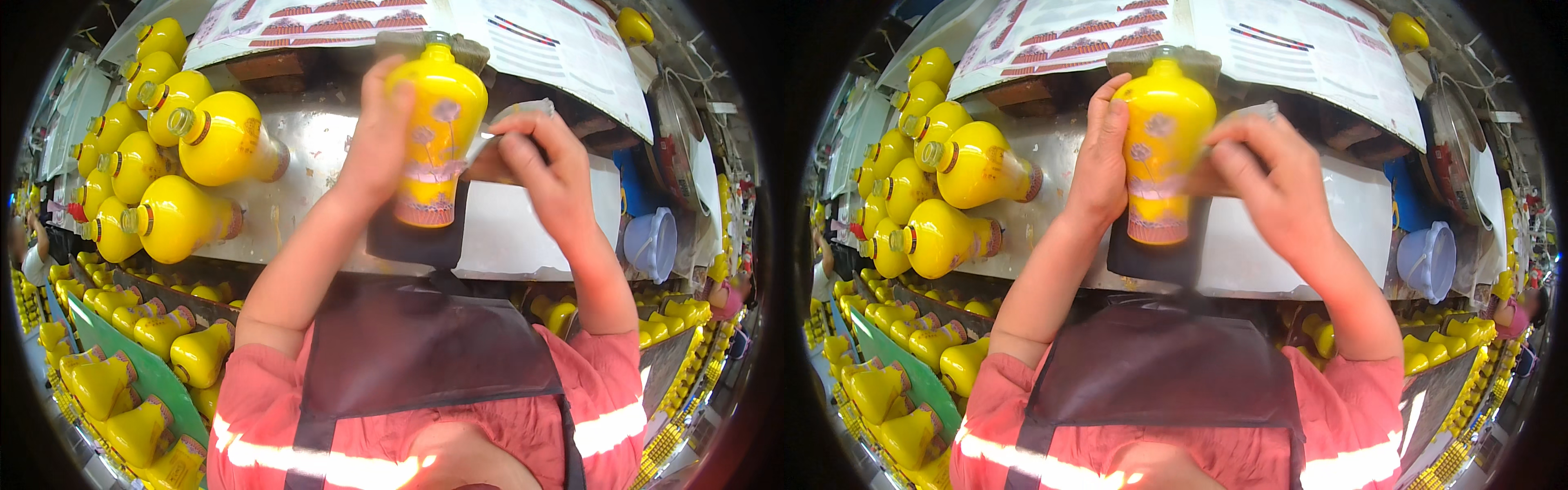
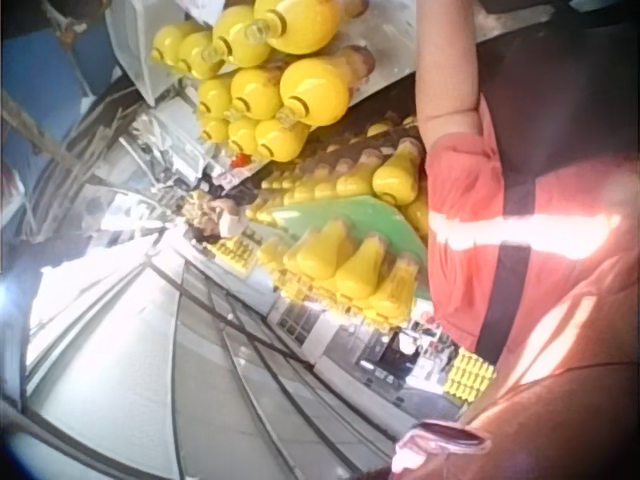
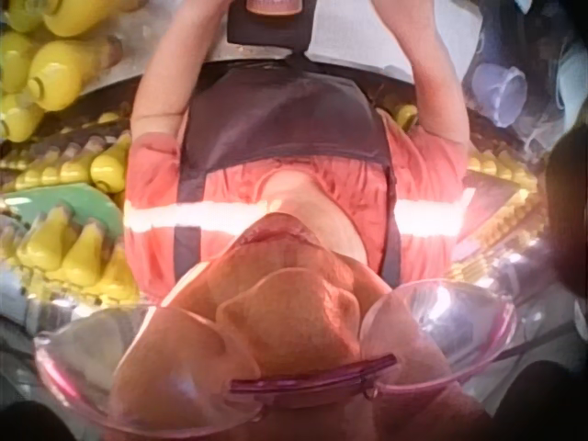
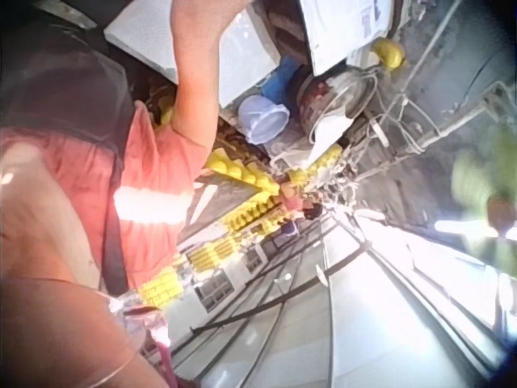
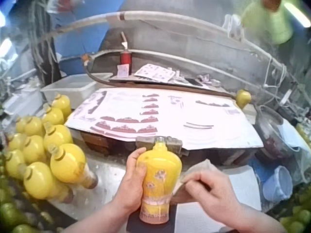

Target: The person applies printed labels to yellow plastic bottles on a workbench. They peel each label from a sheet, align it on the bottle, and smooth it down with their fingers, repeating the process for multiple bottles.

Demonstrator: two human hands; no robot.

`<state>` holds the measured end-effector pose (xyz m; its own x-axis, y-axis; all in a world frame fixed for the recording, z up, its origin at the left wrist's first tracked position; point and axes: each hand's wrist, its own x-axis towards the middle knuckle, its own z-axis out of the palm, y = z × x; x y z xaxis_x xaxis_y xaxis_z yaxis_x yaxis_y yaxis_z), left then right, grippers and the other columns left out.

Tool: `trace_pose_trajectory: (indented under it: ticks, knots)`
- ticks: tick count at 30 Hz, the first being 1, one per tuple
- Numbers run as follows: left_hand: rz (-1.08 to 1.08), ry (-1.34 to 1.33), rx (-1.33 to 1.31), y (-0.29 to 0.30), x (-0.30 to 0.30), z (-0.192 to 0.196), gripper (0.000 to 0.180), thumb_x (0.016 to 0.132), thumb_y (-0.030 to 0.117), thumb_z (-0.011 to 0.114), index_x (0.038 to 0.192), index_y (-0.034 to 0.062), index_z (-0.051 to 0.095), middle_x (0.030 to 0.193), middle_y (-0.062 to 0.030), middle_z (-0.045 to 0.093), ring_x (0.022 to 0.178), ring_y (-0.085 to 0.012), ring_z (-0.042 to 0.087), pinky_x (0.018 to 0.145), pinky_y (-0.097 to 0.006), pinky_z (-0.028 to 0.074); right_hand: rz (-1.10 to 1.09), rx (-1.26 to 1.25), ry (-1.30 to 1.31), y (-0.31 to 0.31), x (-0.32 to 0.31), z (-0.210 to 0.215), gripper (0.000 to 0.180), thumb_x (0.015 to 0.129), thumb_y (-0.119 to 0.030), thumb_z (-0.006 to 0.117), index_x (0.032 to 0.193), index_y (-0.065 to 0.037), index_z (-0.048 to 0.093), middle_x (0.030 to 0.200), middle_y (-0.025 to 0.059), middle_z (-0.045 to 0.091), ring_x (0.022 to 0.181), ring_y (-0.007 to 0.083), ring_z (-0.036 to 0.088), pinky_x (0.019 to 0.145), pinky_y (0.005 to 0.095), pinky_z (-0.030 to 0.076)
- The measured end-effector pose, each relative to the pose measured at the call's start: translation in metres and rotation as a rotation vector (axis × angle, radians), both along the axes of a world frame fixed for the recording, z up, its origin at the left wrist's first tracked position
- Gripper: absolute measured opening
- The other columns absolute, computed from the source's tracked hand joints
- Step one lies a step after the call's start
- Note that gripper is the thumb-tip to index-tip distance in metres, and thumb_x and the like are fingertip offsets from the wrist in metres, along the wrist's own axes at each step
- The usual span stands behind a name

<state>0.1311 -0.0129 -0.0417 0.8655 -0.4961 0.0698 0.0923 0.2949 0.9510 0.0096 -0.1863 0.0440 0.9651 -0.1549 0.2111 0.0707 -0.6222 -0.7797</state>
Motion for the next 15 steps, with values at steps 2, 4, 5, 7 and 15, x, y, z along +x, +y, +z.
trace_pose_trajectory:
  ticks: [2, 4, 5, 7, 15]
  knots:
    - [-0.036, 0.006, -0.049, 0.003, -0.001, -0.005, 0.052, 0.114, 0.035, 0.045, 0.158, 0.0114, 0.032, 0.146, -0.0105, 0.051, 0.132, -0.0208, 0.052, 0.114, -0.034, 0.04, -0.206, 0.448, 0.299, 0.002, -0.001, -0.005, 0.024, 0.104, -0.016, 0.056, 0.121, -0.002, 0.066, 0.087, 0.0028, 0.064, 0.073, 0.0103, 0.067, 0.064, 0.0313, 0.052]
    - [0.105, -0.358, 0.202, 0.007, -0.003, -0.01, 0.058, 0.109, 0.03, 0.048, 0.16, 0.0077, 0.03, 0.156, -0.0193, 0.036, 0.142, -0.0318, 0.041, 0.12, -0.04, 0.033, -0.221, 0.236, 0.336, 0.013, 0.002, -0.018, 0.057, 0.097, -0.037, 0.066, 0.14, -0.001, 0.053, 0.073, 0.013, 0.069, 0.069, 0.0241, 0.073, 0.063, 0.035, 0.055]
    - [0.171, -0.545, 0.326, 0.01, -0.005, -0.013, 0.062, 0.107, 0.028, 0.049, 0.16, 0.0058, 0.028, 0.161, -0.0237, 0.028, 0.147, -0.0372, 0.035, 0.123, -0.044, 0.029, -0.197, 0.049, 0.304, 0.019, 0.004, -0.025, 0.072, 0.093, -0.045, 0.068, 0.147, -0.001, 0.048, 0.074, 0.0157, 0.07, 0.073, 0.0294, 0.074, 0.067, 0.0388, 0.056]
    - [0.129, -0.669, 0.356, 0.015, -0.008, -0.017, 0.066, 0.104, 0.026, 0.05, 0.163, 0.0065, 0.025, 0.164, -0.0253, 0.022, 0.151, -0.0415, 0.028, 0.125, -0.046, 0.025, -0.205, 0.026, 0.356, 0.026, 0.006, -0.039, 0.093, 0.087, -0.053, 0.07, 0.157, -0.002, 0.037, 0.091, 0.0243, 0.073, 0.09, 0.0407, 0.074, 0.078, 0.0434, 0.056]
    - [0.095, -0.772, 0.36, 0.017, -0.011, -0.028, 0.084, 0.093, 0.028, 0.065, 0.164, 0.0108, 0.023, 0.166, -0.0278, 0.012, 0.152, -0.0465, 0.024, 0.124, -0.049, 0.027, -0.08, 0.314, 0.148, 0.02, 0.007, -0.083, 0.1, 0.09, -0.046, 0.075, 0.165, -0.005, 0.023, 0.123, 0.0251, 0.07, 0.109, 0.0334, 0.072, 0.093, 0.0391, 0.055]
